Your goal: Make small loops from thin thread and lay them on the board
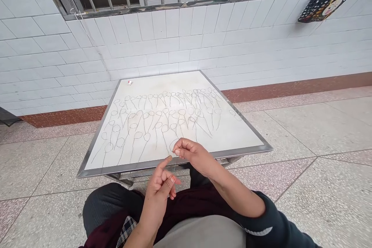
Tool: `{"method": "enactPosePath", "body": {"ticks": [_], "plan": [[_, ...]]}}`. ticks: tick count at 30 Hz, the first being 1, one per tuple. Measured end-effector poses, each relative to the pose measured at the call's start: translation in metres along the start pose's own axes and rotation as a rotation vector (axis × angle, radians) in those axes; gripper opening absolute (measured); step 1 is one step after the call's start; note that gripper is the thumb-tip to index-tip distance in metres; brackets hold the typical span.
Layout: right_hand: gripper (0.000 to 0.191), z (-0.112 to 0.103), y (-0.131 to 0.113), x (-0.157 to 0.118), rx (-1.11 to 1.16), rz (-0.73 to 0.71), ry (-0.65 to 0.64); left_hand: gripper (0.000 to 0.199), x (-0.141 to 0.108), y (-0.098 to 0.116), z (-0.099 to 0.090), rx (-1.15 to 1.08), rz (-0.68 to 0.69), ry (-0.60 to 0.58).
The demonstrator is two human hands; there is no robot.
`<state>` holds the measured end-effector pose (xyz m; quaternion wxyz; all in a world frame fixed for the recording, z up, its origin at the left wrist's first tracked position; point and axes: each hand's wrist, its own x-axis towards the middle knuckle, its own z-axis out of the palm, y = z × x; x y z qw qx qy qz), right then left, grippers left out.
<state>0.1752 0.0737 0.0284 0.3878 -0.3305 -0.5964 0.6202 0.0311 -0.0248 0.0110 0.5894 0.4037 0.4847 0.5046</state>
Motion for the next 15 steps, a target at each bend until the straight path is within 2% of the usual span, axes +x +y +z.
{"method": "enactPosePath", "body": {"ticks": [3,9,15], "plan": [[0.015,-0.001,0.001,-0.001,0.024,0.008,0.010,0.052,-0.003,-0.006,-0.001,0.010,-0.018,-0.010],[0.017,-0.001,0.005,-0.002,-0.010,0.019,0.003,0.040,-0.007,-0.013,-0.003,0.130,-0.062,-0.085],[0.019,-0.003,0.001,-0.004,-0.023,0.027,-0.002,0.041,-0.005,0.006,-0.010,0.155,-0.092,-0.052]]}}
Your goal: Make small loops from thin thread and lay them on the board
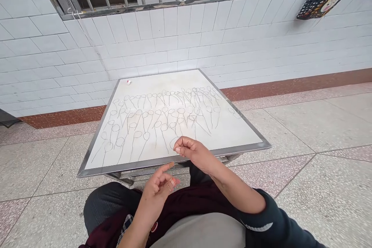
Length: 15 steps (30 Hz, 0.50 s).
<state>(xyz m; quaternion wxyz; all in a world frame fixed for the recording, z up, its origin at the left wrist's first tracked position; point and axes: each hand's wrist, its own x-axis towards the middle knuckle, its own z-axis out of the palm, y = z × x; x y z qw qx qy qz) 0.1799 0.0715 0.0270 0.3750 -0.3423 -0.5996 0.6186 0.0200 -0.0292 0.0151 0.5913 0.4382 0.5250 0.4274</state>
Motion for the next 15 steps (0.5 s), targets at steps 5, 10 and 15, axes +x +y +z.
{"method": "enactPosePath", "body": {"ticks": [5,10,15], "plan": [[0.021,0.007,-0.002,-0.002,0.003,0.005,-0.053,0.036,0.011,0.013,0.002,-0.234,-0.100,-0.051],[0.022,0.010,-0.003,-0.004,0.016,0.021,-0.085,0.031,0.020,0.010,0.006,-0.338,-0.163,-0.118],[0.020,0.011,-0.003,-0.006,-0.036,0.022,-0.085,0.027,0.019,0.007,0.008,-0.343,-0.166,-0.102]]}}
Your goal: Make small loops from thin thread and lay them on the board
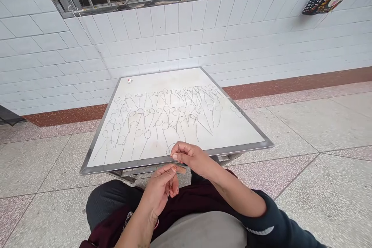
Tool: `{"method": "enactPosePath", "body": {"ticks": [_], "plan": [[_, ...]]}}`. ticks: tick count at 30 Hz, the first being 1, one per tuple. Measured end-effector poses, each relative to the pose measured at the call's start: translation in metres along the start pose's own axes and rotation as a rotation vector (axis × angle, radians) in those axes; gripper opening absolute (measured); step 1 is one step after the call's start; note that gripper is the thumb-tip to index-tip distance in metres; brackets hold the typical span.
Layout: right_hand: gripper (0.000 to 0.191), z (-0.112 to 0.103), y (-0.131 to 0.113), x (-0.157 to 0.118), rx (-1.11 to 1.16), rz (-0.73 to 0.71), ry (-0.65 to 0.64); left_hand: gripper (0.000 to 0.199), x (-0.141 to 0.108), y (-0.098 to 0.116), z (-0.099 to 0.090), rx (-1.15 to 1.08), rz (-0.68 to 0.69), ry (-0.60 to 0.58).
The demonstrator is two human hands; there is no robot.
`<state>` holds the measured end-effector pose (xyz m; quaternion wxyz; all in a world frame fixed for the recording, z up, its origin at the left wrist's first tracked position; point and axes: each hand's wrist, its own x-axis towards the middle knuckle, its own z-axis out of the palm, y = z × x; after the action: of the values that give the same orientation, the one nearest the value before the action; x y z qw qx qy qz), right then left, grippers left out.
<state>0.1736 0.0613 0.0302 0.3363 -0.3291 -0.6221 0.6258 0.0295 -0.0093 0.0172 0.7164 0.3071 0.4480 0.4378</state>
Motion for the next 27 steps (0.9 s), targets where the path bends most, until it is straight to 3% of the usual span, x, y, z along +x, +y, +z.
{"method": "enactPosePath", "body": {"ticks": [11,18,23,27], "plan": [[0.024,0.000,0.000,-0.002,-0.010,0.030,-0.051,0.020,0.002,-0.003,-0.001,-0.129,-0.097,-0.010],[0.038,-0.005,-0.001,-0.007,-0.010,-0.005,-0.059,0.020,-0.003,-0.004,-0.005,-0.201,-0.031,0.025],[0.038,0.000,-0.003,-0.010,-0.002,0.021,0.014,0.023,-0.008,0.001,0.000,-0.081,0.000,0.059],[0.033,0.002,0.001,-0.010,-0.051,0.030,0.069,0.033,-0.011,0.010,0.003,0.104,0.159,0.188]]}}
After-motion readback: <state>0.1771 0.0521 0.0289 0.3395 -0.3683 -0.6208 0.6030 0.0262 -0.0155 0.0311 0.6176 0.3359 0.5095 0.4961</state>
